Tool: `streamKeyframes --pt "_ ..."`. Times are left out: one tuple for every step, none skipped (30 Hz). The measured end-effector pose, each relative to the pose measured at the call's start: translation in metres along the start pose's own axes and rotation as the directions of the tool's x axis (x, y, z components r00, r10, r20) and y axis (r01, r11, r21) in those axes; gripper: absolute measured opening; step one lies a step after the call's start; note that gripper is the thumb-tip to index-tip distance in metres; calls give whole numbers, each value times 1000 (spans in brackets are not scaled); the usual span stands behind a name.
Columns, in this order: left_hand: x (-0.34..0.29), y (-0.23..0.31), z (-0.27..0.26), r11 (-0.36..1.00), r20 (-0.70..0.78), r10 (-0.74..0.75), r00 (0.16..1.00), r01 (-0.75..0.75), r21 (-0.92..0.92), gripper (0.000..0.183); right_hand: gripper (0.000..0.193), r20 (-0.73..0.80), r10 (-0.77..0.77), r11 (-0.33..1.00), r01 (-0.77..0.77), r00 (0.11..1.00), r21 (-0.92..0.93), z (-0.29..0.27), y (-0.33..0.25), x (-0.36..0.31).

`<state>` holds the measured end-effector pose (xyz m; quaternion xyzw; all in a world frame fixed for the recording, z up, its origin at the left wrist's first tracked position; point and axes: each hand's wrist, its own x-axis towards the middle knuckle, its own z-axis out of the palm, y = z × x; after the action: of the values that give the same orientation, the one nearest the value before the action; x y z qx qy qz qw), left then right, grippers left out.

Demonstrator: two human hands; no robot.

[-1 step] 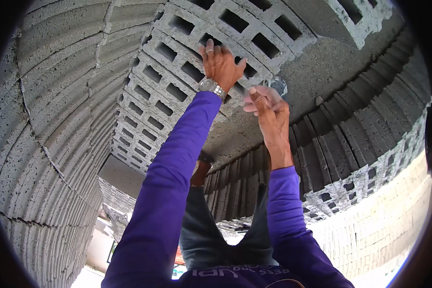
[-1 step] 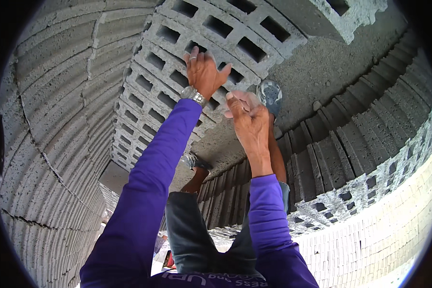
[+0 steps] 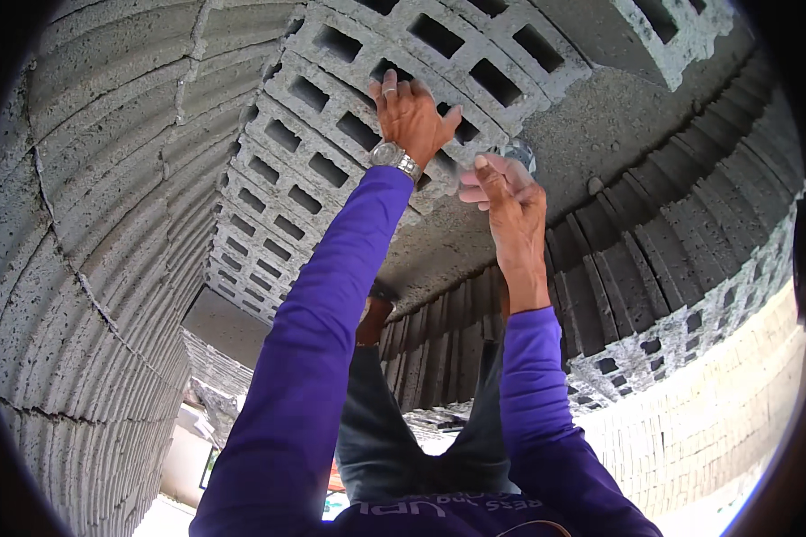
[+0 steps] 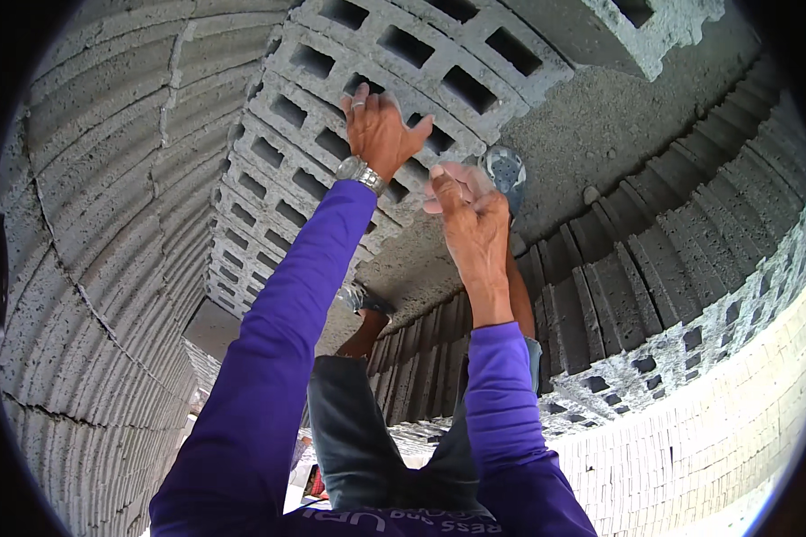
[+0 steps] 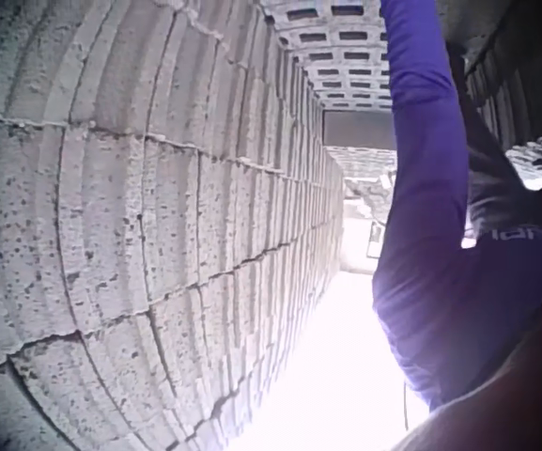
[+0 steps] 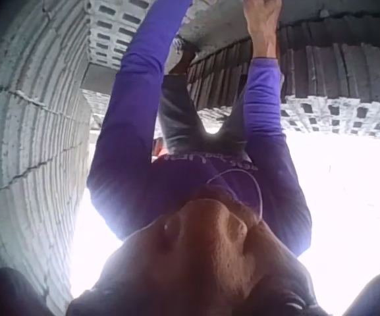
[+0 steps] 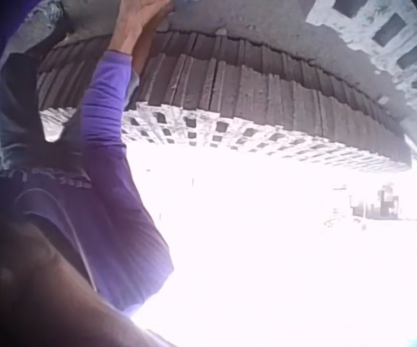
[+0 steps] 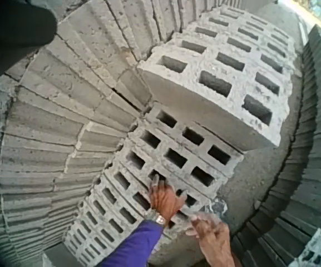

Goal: Stacking concrete cinder blocks to build a wall or pillar, using a trowel to apply and clean mortar.

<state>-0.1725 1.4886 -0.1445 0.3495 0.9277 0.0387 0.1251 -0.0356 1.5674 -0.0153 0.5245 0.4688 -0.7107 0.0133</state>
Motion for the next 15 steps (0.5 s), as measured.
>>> streamKeyframes --pt "-1 -2 4 1000 70 11 997 -9 -25 68 43 -56 11 1000 -12 998 -26 -5 -3 0" --pt "-3 -5 7 999 139 22 990 -16 -49 70 43 -60 18 999 -20 998 -37 -10 -3 -1" --pt "-4 -13 7 993 118 119 986 -117 -31 73 43 -87 20 1000 -22 996 -20 -11 -3 -2" --pt "-2 -16 9 993 119 116 986 -113 -32 73 44 -112 22 1000 -23 993 -2 -11 -2 -2" --pt "1 -18 11 994 140 98 985 -92 -52 74 43 -109 20 1000 -20 994 -3 -11 -2 -1" --pt "4 -19 13 995 162 80 984 -69 -73 76 43 -106 22 1000 -23 994 -7 -10 -2 -2" --pt "10 -17 16 995 161 40 986 -25 -94 69 44 -107 -2 999 -2 994 -33 -9 -3 -3" --pt "10 -16 17 995 161 34 986 -19 -93 69 44 -106 -27 998 20 994 -58 -8 -3 -4" --pt "10 -11 19 998 209 -18 978 28 -47 64 44 -106 -29 998 22 994 -66 -9 -4 -3" --pt "11 -10 20 997 254 -71 965 73 3 60 44 -127 -25 998 17 992 -66 -9 -5 -2" --pt "13 -13 20 998 217 -46 975 51 -19 46 44 -148 -21 998 12 989 -66 -9 -6 -2" --pt "13 -12 19 998 216 -47 975 53 -24 46 44 -149 -23 997 13 989 -71 -11 -5 -2" --pt "12 -11 19 998 242 -41 969 49 -28 42 44 -162 -28 997 17 986 -70 -13 -3 -2" --pt "10 -9 18 998 269 -34 963 45 -32 38 44 -176 -32 998 21 984 -67 -16 -1 -1" --pt "4 -14 19 998 220 -14 975 29 -63 36 44 -175 -27 998 16 984 -63 -17 -1 -2"
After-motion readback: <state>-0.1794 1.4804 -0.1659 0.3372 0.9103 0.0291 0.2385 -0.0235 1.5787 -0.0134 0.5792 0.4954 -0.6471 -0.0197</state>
